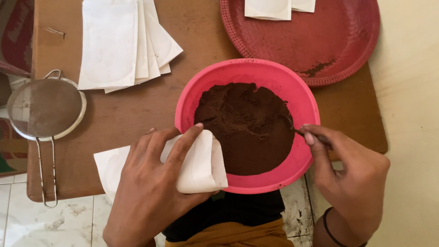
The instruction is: Filling a white coffee pouch with ground coffee from a bowl using a spoon
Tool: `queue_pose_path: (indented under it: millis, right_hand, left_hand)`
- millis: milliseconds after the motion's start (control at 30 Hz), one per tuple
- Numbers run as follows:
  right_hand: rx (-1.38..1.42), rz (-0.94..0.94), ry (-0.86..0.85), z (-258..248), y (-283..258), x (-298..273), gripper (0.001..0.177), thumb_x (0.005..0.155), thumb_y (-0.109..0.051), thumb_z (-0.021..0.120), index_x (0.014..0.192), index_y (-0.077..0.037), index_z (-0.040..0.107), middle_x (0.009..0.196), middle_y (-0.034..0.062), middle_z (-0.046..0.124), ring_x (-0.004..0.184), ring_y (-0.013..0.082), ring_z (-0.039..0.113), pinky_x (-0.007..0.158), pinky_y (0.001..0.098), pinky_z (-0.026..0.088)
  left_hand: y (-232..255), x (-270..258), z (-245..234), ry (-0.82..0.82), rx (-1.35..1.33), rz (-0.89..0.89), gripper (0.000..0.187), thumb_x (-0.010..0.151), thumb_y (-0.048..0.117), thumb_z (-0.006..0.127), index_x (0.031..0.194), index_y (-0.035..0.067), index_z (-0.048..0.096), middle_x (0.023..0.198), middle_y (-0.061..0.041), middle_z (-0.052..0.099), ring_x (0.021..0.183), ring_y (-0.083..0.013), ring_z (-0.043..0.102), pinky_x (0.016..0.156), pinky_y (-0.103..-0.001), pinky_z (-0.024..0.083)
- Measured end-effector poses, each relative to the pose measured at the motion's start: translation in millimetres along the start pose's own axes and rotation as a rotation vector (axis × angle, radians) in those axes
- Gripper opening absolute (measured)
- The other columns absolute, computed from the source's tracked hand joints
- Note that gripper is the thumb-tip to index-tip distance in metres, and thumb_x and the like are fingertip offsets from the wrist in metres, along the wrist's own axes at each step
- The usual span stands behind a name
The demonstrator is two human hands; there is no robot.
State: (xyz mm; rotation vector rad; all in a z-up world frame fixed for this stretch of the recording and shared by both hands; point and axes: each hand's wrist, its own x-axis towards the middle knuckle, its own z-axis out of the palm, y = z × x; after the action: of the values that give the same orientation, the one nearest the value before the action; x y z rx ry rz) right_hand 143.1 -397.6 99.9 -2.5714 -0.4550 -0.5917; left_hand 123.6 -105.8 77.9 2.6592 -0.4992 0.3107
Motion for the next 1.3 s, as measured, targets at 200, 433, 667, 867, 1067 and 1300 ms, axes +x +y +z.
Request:
queue_pose_path:
  millis: [200, 433, 667, 867, 1067, 1300]
  right_hand:
    - [0.336, 0.266, -0.023, 8.6, -5.5, 7.2, 0.014, 0.099, 0.004, 0.065, 0.110, 0.013, 0.068, 0.101, 0.0198, 0.076, 0.080, 0.0206, 0.077, 0.078, 0.0260, 0.064]
    - [0.471, 0.320, -0.038, 15.8, -1.2, 15.4, 0.015, 0.099, 0.002, 0.064, 0.110, 0.010, 0.068, 0.097, 0.0209, 0.076, 0.078, 0.0228, 0.078, 0.077, 0.0286, 0.068]
    - [0.633, 0.468, -0.014, 25.2, 2.9, 23.4, 0.016, 0.100, -0.001, 0.062, 0.109, 0.011, 0.066, 0.093, 0.0251, 0.075, 0.077, 0.0275, 0.078, 0.071, 0.0323, 0.070]
    - [0.710, 0.517, 0.082, 28.2, 9.9, 28.8, 0.018, 0.101, -0.002, 0.064, 0.110, 0.014, 0.065, 0.090, 0.0281, 0.073, 0.071, 0.0299, 0.076, 0.066, 0.0329, 0.069]
    - [0.748, 0.461, 0.171, 25.3, 16.7, 32.7, 0.013, 0.104, 0.004, 0.063, 0.112, 0.015, 0.062, 0.090, 0.0290, 0.070, 0.077, 0.0332, 0.076, 0.065, 0.0347, 0.069]
    - [0.761, 0.439, 0.234, 16.4, 19.6, 37.7, 0.013, 0.108, 0.006, 0.062, 0.116, 0.016, 0.062, 0.093, 0.0280, 0.069, 0.082, 0.0323, 0.077, 0.067, 0.0332, 0.070]
  left_hand:
    - [1.8, 0.0, 0.2, 0.028, 0.011, 0.020, 0.091, 0.075, 0.064, 0.083, 0.147, 0.019, 0.051, 0.128, -0.012, 0.057, 0.107, -0.0391, 0.058, 0.105, -0.054, 0.045]
    - [2.0, 0.7, -0.2, 0.027, 0.015, 0.023, 0.090, 0.076, 0.065, 0.082, 0.147, 0.019, 0.052, 0.127, -0.011, 0.057, 0.108, -0.0387, 0.058, 0.105, -0.054, 0.045]
    - [0.4, 0.8, -0.4, -0.003, 0.031, 0.021, 0.095, 0.072, 0.065, 0.084, 0.149, 0.020, 0.050, 0.128, -0.012, 0.058, 0.110, -0.0415, 0.057, 0.103, -0.055, 0.044]
    - [-3.8, 4.1, -14.7, -0.024, 0.005, 0.047, 0.100, 0.067, 0.056, 0.090, 0.150, 0.019, 0.048, 0.131, -0.012, 0.055, 0.114, -0.0402, 0.055, 0.104, -0.055, 0.042]
    - [-1.0, 17.6, -25.3, 0.014, 0.021, 0.057, 0.092, 0.069, 0.048, 0.087, 0.147, 0.015, 0.050, 0.127, -0.014, 0.053, 0.115, -0.0361, 0.052, 0.101, -0.053, 0.042]
    - [3.3, 35.4, -18.4, -0.024, 0.061, 0.077, 0.090, 0.070, 0.047, 0.085, 0.145, 0.013, 0.049, 0.127, -0.015, 0.053, 0.114, -0.0371, 0.050, 0.095, -0.054, 0.040]
